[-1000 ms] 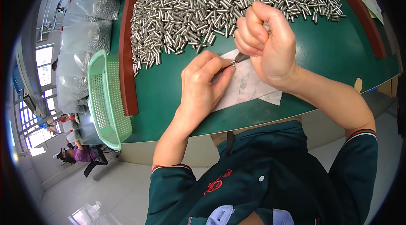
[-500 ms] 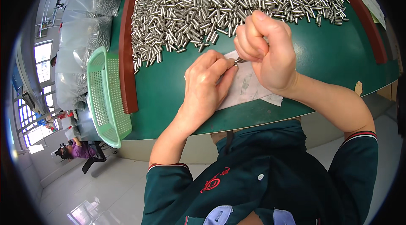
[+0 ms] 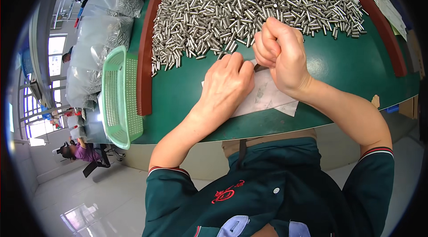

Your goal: Inspecting and deburring small metal pins at a factory workbench.

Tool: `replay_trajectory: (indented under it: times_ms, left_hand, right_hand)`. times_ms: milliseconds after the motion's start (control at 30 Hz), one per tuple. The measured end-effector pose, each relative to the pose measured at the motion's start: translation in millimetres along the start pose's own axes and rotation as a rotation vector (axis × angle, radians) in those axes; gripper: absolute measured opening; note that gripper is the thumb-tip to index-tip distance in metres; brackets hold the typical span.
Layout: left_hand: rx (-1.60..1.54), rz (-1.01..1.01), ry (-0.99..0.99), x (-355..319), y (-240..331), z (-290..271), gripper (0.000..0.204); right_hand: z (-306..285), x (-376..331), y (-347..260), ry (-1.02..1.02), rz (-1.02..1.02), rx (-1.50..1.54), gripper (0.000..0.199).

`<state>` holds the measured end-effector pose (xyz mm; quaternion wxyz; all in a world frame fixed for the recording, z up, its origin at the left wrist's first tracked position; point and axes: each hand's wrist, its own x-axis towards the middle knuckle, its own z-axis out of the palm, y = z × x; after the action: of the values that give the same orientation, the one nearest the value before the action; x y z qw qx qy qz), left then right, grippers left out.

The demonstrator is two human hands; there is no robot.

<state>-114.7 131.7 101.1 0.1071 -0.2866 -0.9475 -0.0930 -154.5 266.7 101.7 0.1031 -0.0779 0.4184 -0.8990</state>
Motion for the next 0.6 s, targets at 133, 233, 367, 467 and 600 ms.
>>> replay_trajectory:
  times_ms: [133, 233, 367, 467, 600]
  left_hand:
    - [-0.100, -0.028, -0.004, 1.6, -3.3, -0.7, 0.012]
    - [-0.482, -0.218, 0.032, -1.0, -11.3, -4.6, 0.010]
    - [-1.750, -0.694, 0.062, -7.6, -30.9, -11.2, 0.011]
    - [-1.960, -0.759, 0.061, -10.0, -39.5, -9.9, 0.019]
    - [-1.987, -0.803, 0.071, -12.1, -42.1, -9.6, 0.024]
  right_hand:
    - [1.1, 0.7, -1.5, 0.003, 0.020, -0.014, 0.039]
    - [0.5, 1.8, -2.3, 0.002, 0.043, -0.002, 0.038]
    - [-1.3, 3.7, -3.3, -0.043, 0.096, 0.025, 0.039]
    - [-1.0, 3.6, -2.9, -0.036, 0.103, 0.039, 0.039]
    - [-1.5, 4.7, -1.2, -0.036, 0.095, 0.058, 0.039]
